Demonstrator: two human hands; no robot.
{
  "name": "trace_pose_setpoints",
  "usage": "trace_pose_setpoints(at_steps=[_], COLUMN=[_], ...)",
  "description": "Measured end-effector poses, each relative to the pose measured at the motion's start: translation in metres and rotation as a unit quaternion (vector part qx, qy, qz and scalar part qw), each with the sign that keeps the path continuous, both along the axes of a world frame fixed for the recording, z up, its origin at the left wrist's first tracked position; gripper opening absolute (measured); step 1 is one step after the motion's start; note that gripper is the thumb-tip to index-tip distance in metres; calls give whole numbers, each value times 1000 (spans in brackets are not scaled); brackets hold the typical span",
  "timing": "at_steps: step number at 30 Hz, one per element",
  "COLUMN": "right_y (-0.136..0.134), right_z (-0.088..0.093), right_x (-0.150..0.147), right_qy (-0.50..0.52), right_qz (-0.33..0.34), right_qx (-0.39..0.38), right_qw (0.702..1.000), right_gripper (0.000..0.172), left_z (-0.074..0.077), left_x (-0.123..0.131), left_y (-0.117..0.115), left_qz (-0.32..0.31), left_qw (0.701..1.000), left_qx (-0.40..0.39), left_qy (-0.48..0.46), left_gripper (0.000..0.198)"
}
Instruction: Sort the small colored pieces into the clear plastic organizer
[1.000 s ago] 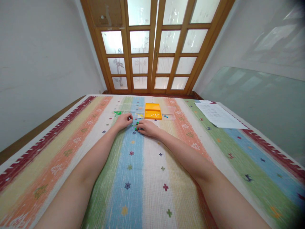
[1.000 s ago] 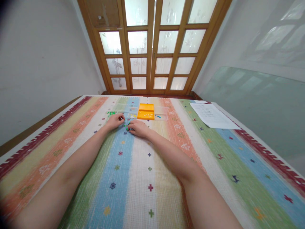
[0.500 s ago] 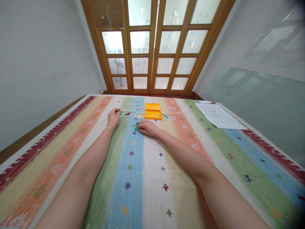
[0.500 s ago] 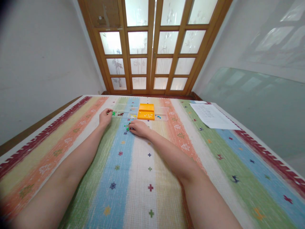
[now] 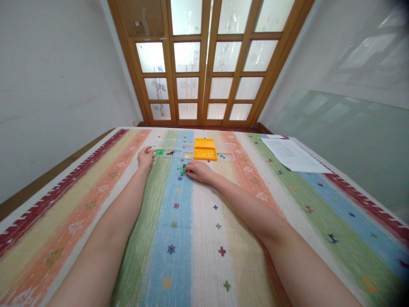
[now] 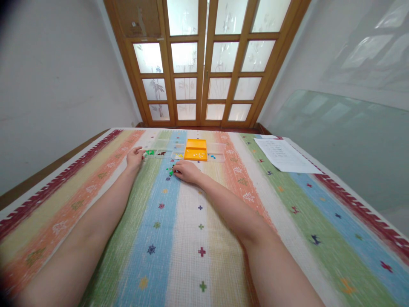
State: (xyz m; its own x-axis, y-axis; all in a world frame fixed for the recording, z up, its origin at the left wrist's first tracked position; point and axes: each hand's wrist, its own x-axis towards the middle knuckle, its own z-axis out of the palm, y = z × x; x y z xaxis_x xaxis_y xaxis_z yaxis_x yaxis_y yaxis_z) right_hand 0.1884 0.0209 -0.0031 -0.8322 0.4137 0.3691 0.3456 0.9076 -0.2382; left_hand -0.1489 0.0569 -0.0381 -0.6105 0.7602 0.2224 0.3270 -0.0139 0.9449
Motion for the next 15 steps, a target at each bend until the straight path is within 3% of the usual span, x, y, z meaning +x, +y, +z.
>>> trace_pose_setpoints(at_steps=[8, 15], right_y=[4, 43], right_z=[5, 10], right_x=[6, 51], right_qy=[33, 135], right_qz=[-29, -204], right_qx=[-15, -14], right_qw=[999, 970], right_gripper=[11, 16], left_z=[5, 16], left_x=[9, 26], left_y=[-2, -11], left_qz=[-21, -121], left_qw=[999, 984], left_qx=[5, 1], left_qy=[30, 128], left_gripper=[38, 29])
